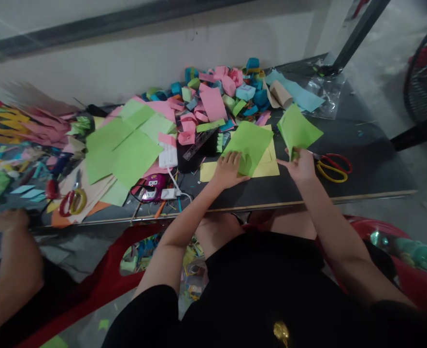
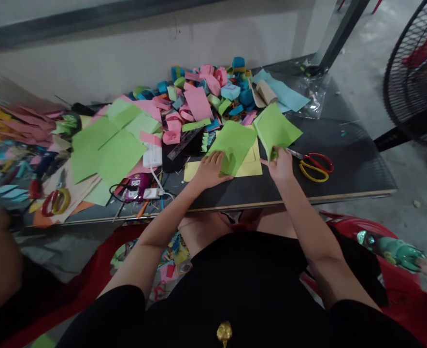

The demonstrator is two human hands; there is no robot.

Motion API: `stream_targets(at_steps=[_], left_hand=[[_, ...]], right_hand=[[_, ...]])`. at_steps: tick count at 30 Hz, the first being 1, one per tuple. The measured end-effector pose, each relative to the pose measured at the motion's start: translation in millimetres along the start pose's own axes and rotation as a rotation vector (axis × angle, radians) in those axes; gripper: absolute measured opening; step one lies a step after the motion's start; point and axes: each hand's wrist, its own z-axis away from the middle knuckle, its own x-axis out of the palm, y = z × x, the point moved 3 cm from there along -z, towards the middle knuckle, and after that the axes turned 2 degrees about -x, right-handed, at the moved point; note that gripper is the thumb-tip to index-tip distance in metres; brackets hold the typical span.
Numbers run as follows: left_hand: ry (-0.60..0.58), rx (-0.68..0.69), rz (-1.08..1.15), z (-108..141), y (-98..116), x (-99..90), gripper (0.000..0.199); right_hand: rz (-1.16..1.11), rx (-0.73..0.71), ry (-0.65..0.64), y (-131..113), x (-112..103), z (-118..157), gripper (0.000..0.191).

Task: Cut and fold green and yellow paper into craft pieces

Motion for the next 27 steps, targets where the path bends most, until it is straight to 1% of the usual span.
stream_targets(at_steps=[1,4,8,11,14,17,21,24,26,27], left_hand=[[-0.008,0.022,-0.002,-1,1,0.3,0.105],[-0.022,0.107,0.003,-4,3,2.0,0.112],[0.006,0.139,0.013,-4,-5,7.6,0.106],[0.024,0.173,0.032,-3,-14,13.9,0.101],[0.025,0.222,0.057,-3,-20,19.3,0.101],[0.029,0.238,0.086,-3,-22,22.0,0.107],[0.065,0.238,0.152,-3,-24,23.8,0.11],[0.128,0.219,0.205,-3,-27,26.2,0.118],[0.177,0.202,0.219,-4,-30,28.2,0.122],[0.194,0.197,0.22,-5,-30,29.2,0.122]], right_hand=[[-0.004,0.02,0.006,1,3,0,0.026],[0.011,0.048,-0.028,0,10,3,0.025],[0.088,-0.03,-0.052,-11,5,3,0.028],[0.164,-0.029,-0.14,-20,2,-2,0.026],[0.174,-0.01,-0.242,-23,5,-8,0.027],[0.174,-0.037,-0.31,-22,10,-12,0.029],[0.151,-0.092,-0.385,-14,17,-11,0.033],[0.163,-0.142,-0.38,-14,18,-9,0.032],[0.199,-0.19,-0.332,-19,16,-10,0.026],[0.225,-0.188,-0.308,-22,14,-10,0.024]])
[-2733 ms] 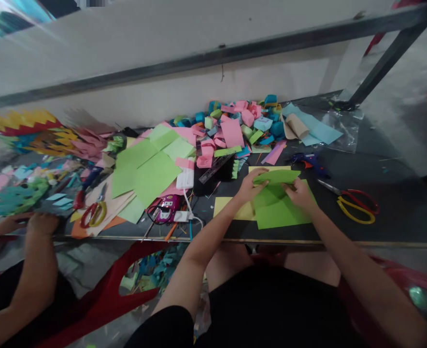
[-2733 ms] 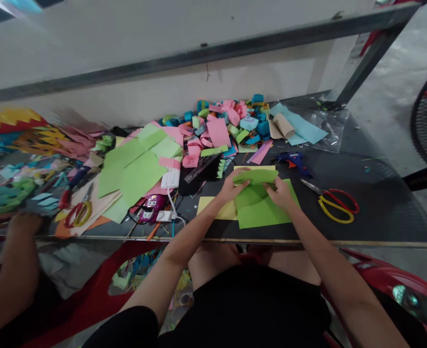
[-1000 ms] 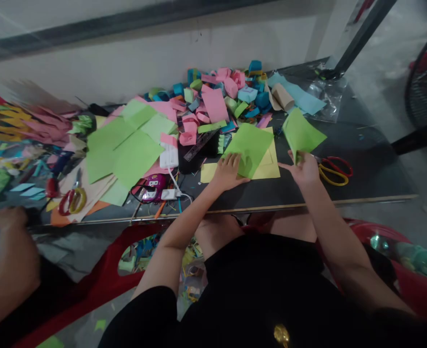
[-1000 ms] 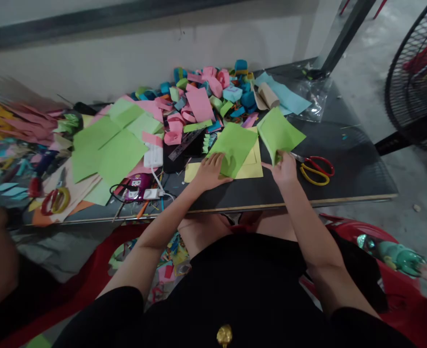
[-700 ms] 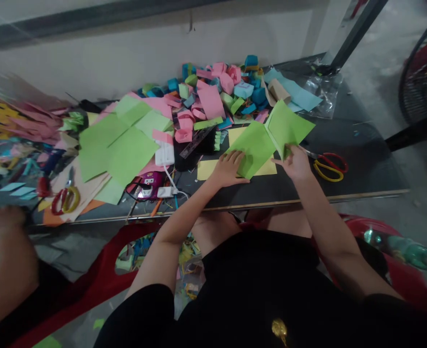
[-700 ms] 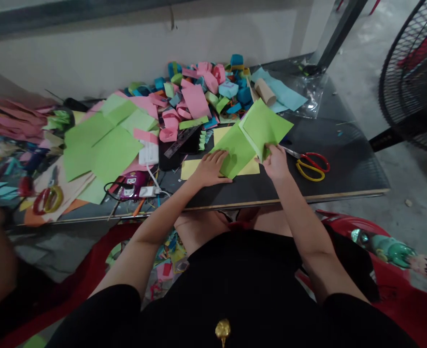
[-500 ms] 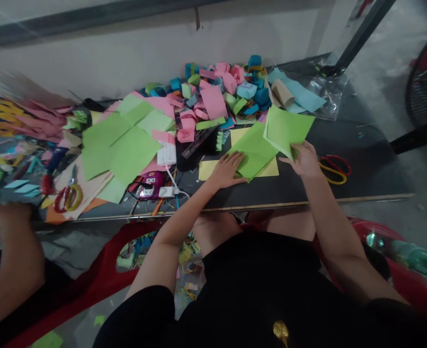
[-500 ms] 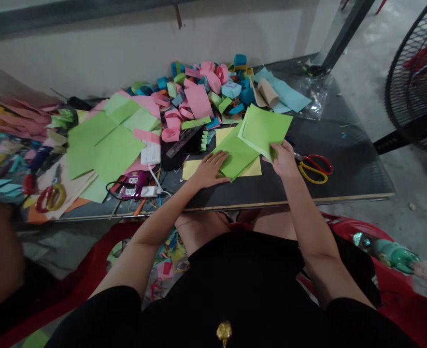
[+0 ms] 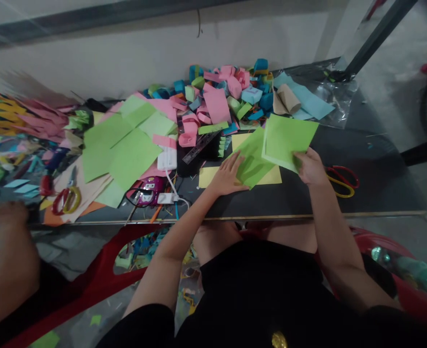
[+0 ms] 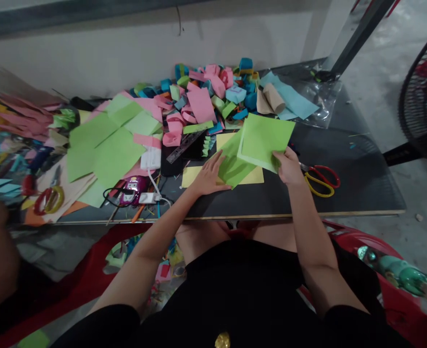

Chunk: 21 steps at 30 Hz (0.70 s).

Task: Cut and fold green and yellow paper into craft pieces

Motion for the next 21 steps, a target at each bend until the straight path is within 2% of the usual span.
stream_targets(at_steps=[4,6,13,16,21], left_hand=[[0.013,0.014,-0.009,0,-1,2.4,0.114],[0.013,0.016,-0.008,0,0,1.6,0.113],[0.003,0.011,0.007,0,2,-2.6,0.112],[0.011,-0.004,0.014,1,2,-2.2,0.112],[0.002,0.01,0.018,1,1,0.5,0.109]], right_hand=[[0.073,0.255,-0.02,-1,-6,0,0.017],[0.084,0.333,-0.027,0,-5,1,0.016],[0.097,0.323,-0.055,-5,7,14,0.025],[0.128,0.317,-0.036,-17,2,23,0.024],[0.152,0.423,-0.105,-22,-7,31,0.019]])
